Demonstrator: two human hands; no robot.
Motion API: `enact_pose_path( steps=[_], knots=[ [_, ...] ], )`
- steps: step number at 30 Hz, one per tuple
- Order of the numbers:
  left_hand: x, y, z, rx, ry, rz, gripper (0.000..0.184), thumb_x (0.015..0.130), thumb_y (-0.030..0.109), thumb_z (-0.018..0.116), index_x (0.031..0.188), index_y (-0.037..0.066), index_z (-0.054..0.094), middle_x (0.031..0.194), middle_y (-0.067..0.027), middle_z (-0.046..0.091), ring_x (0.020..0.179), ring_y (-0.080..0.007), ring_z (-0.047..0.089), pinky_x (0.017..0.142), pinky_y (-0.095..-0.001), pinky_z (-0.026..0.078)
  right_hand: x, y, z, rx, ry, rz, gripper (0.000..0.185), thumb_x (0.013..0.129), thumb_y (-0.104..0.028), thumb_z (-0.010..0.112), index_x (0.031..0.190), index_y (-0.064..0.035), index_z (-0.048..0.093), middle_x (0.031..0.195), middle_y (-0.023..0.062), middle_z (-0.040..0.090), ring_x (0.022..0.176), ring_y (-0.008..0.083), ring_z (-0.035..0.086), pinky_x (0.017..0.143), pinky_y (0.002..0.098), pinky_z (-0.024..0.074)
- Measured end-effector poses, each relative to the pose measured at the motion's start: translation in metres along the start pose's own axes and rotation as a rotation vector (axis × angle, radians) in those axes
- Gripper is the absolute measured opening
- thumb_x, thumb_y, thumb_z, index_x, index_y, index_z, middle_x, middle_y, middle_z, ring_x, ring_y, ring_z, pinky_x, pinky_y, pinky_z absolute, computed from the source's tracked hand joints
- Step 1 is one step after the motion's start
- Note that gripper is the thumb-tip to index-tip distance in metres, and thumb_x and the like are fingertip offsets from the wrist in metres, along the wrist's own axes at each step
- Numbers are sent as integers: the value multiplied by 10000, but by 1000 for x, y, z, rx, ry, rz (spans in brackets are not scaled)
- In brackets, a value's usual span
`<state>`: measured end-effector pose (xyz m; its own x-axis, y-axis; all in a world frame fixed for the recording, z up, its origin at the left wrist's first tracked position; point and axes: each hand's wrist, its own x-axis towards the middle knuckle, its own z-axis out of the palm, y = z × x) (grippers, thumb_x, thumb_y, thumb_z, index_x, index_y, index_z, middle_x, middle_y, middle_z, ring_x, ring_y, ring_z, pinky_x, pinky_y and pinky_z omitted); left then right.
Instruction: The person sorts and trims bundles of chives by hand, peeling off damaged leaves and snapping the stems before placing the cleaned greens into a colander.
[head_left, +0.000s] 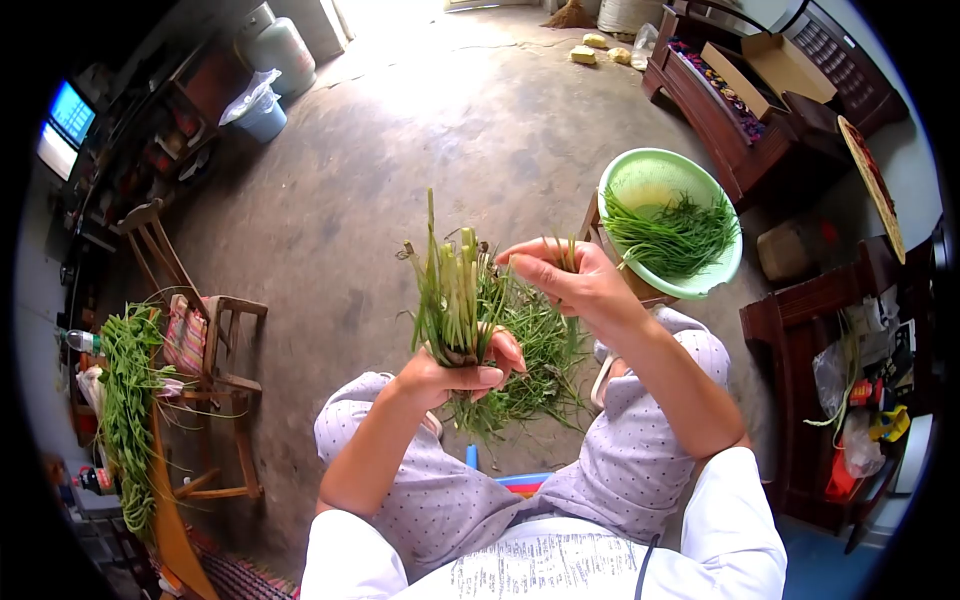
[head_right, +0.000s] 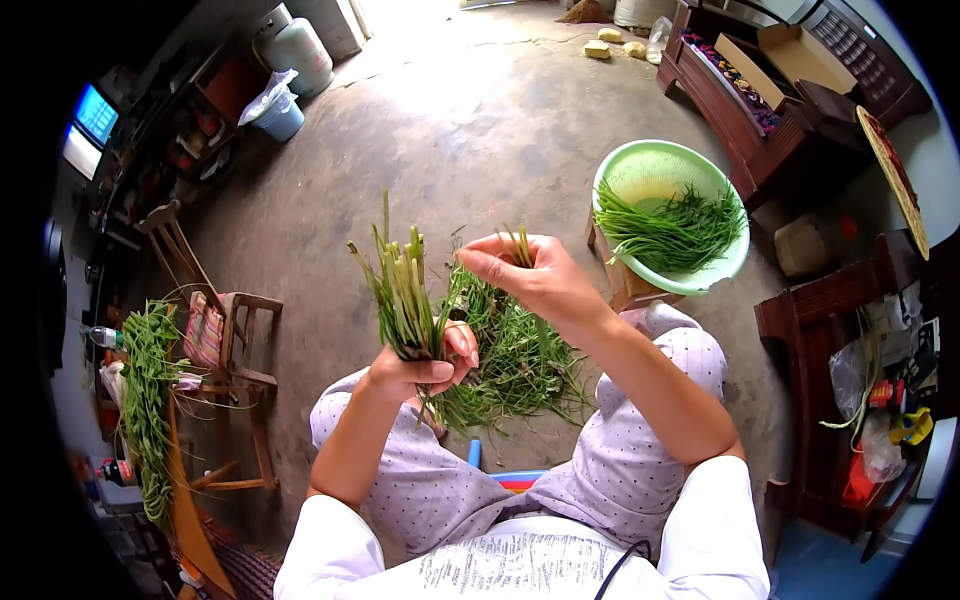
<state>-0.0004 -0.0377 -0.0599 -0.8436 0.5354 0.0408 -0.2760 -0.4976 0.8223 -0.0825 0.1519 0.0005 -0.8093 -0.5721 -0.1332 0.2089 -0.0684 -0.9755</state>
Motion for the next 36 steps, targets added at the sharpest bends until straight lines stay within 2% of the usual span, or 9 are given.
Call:
enact_pose_path(
  steps=[3, 5, 8, 12, 13, 18, 23, 28, 36],
  knots=[
    [0, 1, -1, 25, -19, -15, 236, 755, 98, 665, 962, 19, 581, 929, -131, 542, 603, -162, 512, 433, -224, 369, 3, 8, -8, 12, 64, -21, 204, 854, -235, 641, 927, -45, 665, 637, -93, 515, 537, -13, 401, 457, 159, 298],
    [-2, 2, -5, 62, -184, 23, 253, 749, 98, 675, 965, 7, 579, 931, -153, 544, 622, -172, 532, 435, -232, 382, 7, 9, -17, 39, 239, -132, 157, 846, -230, 649, 900, -83, 670, 566, -113, 450, 446, -16, 297, 379, 178, 214],
    [-4, 3, -3, -138, -338, 110, 181, 721, 83, 688, 871, 6, 623, 844, -169, 601, 528, -146, 553, 437, -242, 413, 13, 2, -36, 99, 389, -255, 154, 853, -223, 642, 895, -78, 671, 556, -120, 420, 457, -20, 273, 394, 184, 183],
    [-7, 11, -2, -278, -444, 299, 212, 792, 274, 685, 794, 65, 651, 724, -111, 653, 456, -122, 564, 390, -194, 397, 10, -7, -41, 21, 492, -309, 168, 860, -210, 630, 917, -55, 662, 571, -109, 427, 444, -22, 278, 384, 169, 176],
    [-8, 11, -8, -345, -501, 328, 159, 713, 97, 722, 846, 57, 644, 733, -112, 654, 482, -118, 560, 439, -217, 427, 11, -7, -43, 29, 540, -332, 160, 858, -205, 637, 900, -53, 665, 565, -119, 400, 459, -18, 257, 403, 182, 159],
    [-6, 18, -27, -477, -619, 388, 202, 684, 22, 719, 860, 73, 633, 786, -110, 657, 507, -146, 571, 399, -202, 405, 14, -4, -48, 42, 627, -364, 152, 852, -194, 647, 886, -47, 667, 557, -129, 364, 478, -14, 237, 426, 197, 146],
    [-14, 17, -22, -290, -109, 432, 206, 778, 100, 648, 963, 75, 560, 752, -92, 595, 483, -107, 454, 337, -219, 310, 14, -3, -46, 18, 605, -364, 154, 851, -195, 648, 885, -46, 670, 556, -129, 367, 474, -15, 237, 423, 199, 149],
    [2, 6, -7, 116, 524, 163, 246, 816, 96, 633, 1057, 55, 605, 976, -97, 653, 641, -84, 567, 517, -187, 410, 11, -2, -36, -35, 538, -308, 163, 853, -221, 641, 898, -66, 663, 555, -114, 407, 438, -22, 262, 394, 174, 162],
    [26, -7, 13, 318, 495, 68, 204, 824, 148, 658, 992, 35, 647, 880, -54, 662, 655, -76, 570, 577, -209, 453, 17, 11, -17, -117, 459, -319, 148, 865, -177, 629, 867, -30, 649, 530, -122, 344, 472, -12, 239, 415, 202, 168]
  ],
)
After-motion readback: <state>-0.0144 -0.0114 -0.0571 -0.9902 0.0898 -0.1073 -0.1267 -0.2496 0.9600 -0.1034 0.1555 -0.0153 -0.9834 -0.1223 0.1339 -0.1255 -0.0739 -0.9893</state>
